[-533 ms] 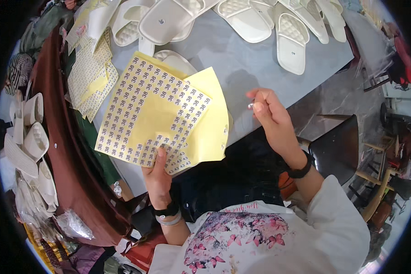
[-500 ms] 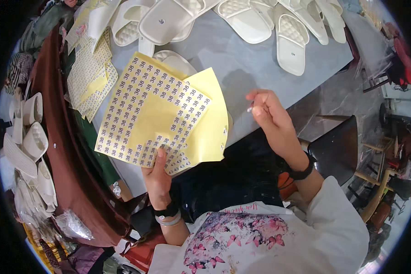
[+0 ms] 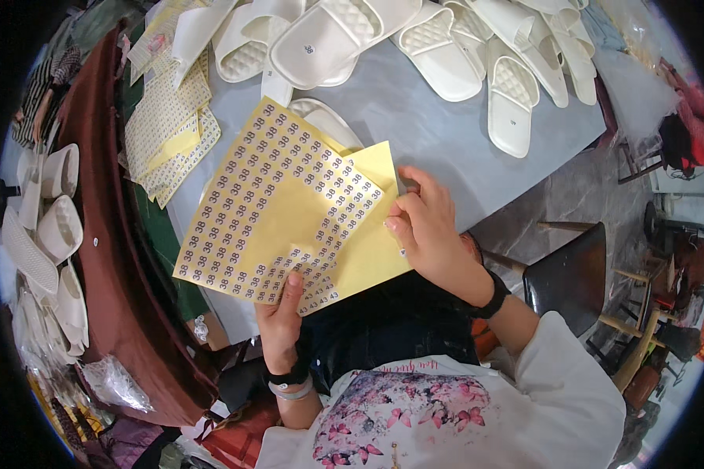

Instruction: The recorder is applying small circular size stickers from a yellow sheet onto the insoles of white slippers in a manufacturing setting.

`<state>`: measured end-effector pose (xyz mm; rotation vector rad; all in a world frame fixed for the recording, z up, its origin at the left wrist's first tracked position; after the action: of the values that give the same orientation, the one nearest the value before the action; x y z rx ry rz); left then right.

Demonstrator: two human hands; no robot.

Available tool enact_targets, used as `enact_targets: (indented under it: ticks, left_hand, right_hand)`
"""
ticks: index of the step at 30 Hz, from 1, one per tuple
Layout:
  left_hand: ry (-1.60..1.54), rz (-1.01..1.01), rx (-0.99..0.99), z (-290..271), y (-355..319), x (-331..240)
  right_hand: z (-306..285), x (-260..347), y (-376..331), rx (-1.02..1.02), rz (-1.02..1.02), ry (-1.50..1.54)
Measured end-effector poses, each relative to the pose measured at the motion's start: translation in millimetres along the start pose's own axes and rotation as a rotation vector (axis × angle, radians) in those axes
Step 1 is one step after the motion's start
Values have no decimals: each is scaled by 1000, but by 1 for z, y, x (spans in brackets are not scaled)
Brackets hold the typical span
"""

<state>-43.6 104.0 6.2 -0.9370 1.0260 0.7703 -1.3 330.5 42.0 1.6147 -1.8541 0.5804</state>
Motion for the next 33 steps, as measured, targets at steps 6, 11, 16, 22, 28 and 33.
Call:
enact_targets:
  ticks: [6, 11, 16, 22, 28, 33]
  left_hand:
    - [-47, -1, 3, 0, 4, 2]
    - [-82, -16, -1, 0, 5, 6]
    - [-71, -29, -14, 2, 5, 3]
    - [-176, -109, 4, 2, 6, 11]
    - [-214, -140, 26, 5, 7, 10]
    - [-196, -124, 56, 5, 4, 6]
  right_hand:
    - [0, 5, 0, -41, 37, -54]
    - [5, 6, -2, -32, -11, -142]
    - [2, 10, -1, 30, -54, -173]
    - [-12, -4, -2, 25, -82, 142]
    - [-37, 66, -1, -94, -264, 14]
    - [-2, 94, 17, 141, -407, -137]
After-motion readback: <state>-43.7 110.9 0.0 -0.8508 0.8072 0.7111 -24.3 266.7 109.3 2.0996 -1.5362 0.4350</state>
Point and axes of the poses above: each hand's wrist, its own y-axis towards the middle knuckle, its own z-axis out of the palm, x = y × z, the point moved 7 cm from there along y, towards the middle knuckle, and after that the axes turned 10 degrees about x, right-handed, at the moved point
